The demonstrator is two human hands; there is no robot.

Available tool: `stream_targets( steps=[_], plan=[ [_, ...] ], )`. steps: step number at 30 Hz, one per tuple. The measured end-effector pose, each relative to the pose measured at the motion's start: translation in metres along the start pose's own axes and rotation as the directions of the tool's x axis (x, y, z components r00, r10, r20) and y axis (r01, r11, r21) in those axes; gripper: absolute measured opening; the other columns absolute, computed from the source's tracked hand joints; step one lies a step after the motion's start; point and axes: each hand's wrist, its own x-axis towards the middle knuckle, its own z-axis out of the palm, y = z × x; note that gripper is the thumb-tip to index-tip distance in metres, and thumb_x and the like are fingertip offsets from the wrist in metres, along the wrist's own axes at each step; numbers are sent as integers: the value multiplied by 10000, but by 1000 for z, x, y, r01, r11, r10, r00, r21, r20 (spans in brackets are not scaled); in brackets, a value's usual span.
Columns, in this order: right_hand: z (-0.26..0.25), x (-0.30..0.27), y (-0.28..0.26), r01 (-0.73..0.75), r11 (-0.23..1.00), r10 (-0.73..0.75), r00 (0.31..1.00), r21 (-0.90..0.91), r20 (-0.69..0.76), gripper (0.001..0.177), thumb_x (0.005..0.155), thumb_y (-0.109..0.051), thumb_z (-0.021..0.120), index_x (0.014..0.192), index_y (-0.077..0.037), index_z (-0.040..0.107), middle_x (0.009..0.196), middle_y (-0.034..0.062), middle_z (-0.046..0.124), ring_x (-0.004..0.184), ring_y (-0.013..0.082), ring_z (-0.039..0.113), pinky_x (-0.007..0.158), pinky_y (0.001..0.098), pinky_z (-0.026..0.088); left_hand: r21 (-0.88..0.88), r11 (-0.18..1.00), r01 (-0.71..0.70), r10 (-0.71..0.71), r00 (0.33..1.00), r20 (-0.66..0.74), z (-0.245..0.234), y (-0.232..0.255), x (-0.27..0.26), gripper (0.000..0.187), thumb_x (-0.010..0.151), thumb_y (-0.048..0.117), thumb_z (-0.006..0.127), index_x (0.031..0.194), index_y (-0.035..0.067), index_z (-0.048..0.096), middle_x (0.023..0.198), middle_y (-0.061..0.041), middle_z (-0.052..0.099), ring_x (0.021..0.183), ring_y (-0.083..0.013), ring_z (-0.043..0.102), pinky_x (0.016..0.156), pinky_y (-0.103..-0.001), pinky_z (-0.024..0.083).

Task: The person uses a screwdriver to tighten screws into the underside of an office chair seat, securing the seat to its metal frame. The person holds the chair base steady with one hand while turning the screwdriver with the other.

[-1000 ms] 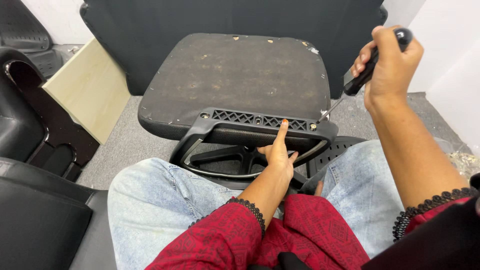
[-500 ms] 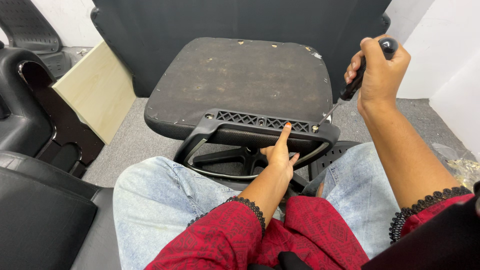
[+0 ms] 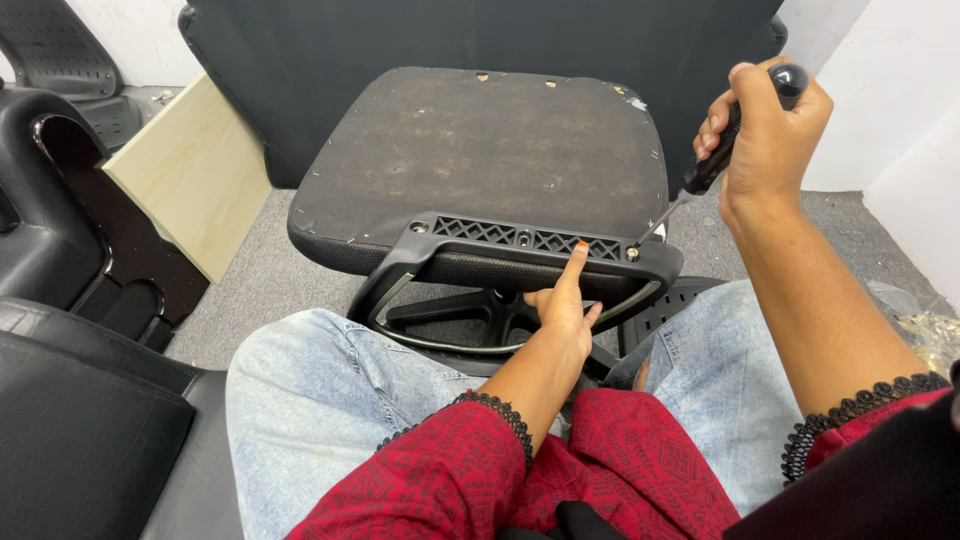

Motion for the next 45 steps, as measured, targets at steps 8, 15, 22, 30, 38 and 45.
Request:
stream_targets(
  steps=[8, 15, 22, 30, 38, 45],
  plan=[
    [2, -2, 6, -4, 1000, 4, 1000, -5, 27, 257, 1030, -65, 624, 808, -111, 504, 648, 58, 531, 513, 141, 505, 476, 301, 445, -10, 1000, 5, -5, 1000, -9, 1, 2, -3, 1119, 757, 297, 850, 1530, 176, 50, 1581, -115, 300, 1478, -335, 328, 1138, -609, 412],
    [3, -2, 6, 2, 999, -1, 1000, -36, 23, 264, 1028, -64, 627, 798, -113, 506, 641, 52, 533, 511, 135, 518, 467, 291, 452, 1, 1000, 11, -11, 1000, 0, 1, 3, -4, 1134, 768, 302, 842, 1540, 189, 19, 1580, -127, 298, 1482, -340, 324, 1143, -602, 413],
    [6, -5, 7, 3, 996, 5, 996, -90, 91, 252, 1047, -85, 641, 826, -122, 525, 662, 41, 553, 547, 130, 545, 503, 282, 482, -26, 1000, 5, -5, 1000, -4, -1, -1, 5, 1166, 733, 326, 860, 1544, 172, 37, 1585, -130, 294, 1478, -345, 326, 1138, -633, 399],
    [-3, 1, 15, -83, 996, 93, 930, -44, 355, 335, 1008, -147, 438, 1336, -184, 376, 1000, 74, 591, 890, 118, 625, 790, 283, 589, -185, 982, -31, 24, 999, -43, -27, 24, 35, 1216, 656, 444, 887, 1504, 106, 83, 1545, -214, 377, 1423, -397, 465, 1130, -706, 306],
    [-22, -19, 9, 216, 901, -93, 943, -376, 321, 532, 1133, -58, 603, 1578, -184, 340, 1203, 73, 604, 1073, 161, 698, 923, 345, 636, -68, 998, 3, -2, 1000, 14, -26, 14, 29, 1187, 693, 423, 864, 1503, 192, 27, 1553, -228, 323, 1414, -507, 349, 1152, -730, 276],
    [-18, -37, -8, 271, 748, -92, 946, -605, 310, 646, 1084, -55, 647, 1625, -209, 331, 1206, 128, 668, 1053, 213, 700, 866, 343, 605, -17, 1000, 21, -20, 999, 34, -12, -15, 34, 1062, 714, 341, 899, 1438, 79, 167, 1509, -263, 356, 1402, -485, 400, 1105, -681, 415]
  ],
)
